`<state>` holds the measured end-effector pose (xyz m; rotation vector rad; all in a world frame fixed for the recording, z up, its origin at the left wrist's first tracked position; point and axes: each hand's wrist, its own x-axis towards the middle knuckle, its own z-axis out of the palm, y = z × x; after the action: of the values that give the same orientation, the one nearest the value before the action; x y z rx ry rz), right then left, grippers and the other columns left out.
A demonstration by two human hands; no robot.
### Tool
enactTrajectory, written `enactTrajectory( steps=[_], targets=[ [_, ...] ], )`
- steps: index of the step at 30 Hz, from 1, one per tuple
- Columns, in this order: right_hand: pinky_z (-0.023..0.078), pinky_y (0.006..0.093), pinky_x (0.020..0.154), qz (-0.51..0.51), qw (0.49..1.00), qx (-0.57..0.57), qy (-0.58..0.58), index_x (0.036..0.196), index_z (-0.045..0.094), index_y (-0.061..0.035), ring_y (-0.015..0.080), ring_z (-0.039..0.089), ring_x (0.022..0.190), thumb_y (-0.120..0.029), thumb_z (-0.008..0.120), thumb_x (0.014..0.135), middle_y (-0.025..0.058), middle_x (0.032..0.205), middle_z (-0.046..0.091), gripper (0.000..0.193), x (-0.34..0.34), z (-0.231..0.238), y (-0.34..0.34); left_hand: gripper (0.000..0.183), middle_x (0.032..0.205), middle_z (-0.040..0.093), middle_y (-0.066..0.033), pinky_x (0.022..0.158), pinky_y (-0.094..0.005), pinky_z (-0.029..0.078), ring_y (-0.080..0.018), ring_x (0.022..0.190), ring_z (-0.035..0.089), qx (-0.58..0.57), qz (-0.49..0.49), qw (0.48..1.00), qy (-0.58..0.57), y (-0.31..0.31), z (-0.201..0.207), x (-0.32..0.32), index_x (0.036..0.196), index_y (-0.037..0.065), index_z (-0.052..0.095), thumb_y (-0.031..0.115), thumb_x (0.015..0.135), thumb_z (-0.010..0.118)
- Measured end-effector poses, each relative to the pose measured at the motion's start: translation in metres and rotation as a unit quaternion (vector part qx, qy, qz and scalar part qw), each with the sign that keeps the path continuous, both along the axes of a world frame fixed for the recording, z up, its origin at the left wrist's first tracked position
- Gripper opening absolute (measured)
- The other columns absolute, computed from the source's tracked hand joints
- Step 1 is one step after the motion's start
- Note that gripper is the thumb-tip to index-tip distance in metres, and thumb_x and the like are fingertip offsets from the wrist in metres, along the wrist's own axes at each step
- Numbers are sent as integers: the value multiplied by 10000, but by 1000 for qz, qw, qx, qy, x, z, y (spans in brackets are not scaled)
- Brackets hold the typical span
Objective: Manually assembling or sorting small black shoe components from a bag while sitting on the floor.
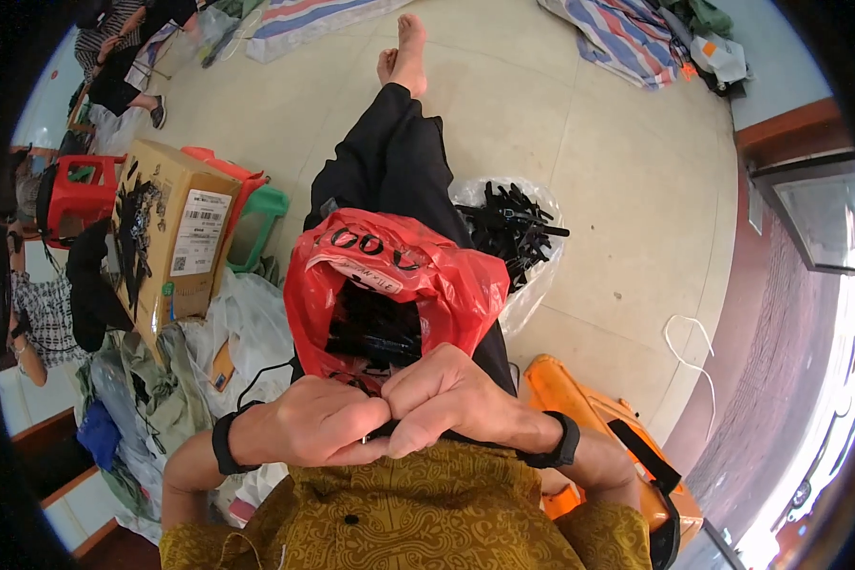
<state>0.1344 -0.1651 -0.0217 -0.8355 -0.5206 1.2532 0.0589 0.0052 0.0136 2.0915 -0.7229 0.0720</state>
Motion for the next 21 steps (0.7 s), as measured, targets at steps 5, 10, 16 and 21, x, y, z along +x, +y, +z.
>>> enactTrajectory(
  steps=[5,10,16,21],
  targets=[
    [242,301,441,-34,997,33,66,433,409,-4,166,349,435,-107,695,564,57,449,374,332,-15,-5,1,272,573,410,-39,367,-281,385,-175,453,489,-18,-25,999,-8,0,-2,0,745,34,453,129,670,696],
    [236,286,448,-52,991,65,102,435,411,-9,130,344,448,-113,692,548,26,444,353,321,-21,-15,4,289,590,426,-36,373,-281,387,-176,458,491,-30,-25,999,-16,1,-10,-2,795,22,476,133,660,706],
    [240,293,463,-89,987,47,124,439,397,-7,138,342,454,-120,696,555,33,443,329,340,-25,-20,1,283,610,467,-54,402,-285,402,-198,484,513,-52,-24,997,54,1,-22,-9,849,9,491,117,679,689],
    [277,287,501,-73,997,-23,0,518,440,11,147,396,524,-124,678,639,37,531,392,299,-10,-15,-6,301,759,579,-107,537,-285,460,-235,609,591,-119,93,964,219,-3,-18,-15,1007,34,508,83,738,633]
  ],
)
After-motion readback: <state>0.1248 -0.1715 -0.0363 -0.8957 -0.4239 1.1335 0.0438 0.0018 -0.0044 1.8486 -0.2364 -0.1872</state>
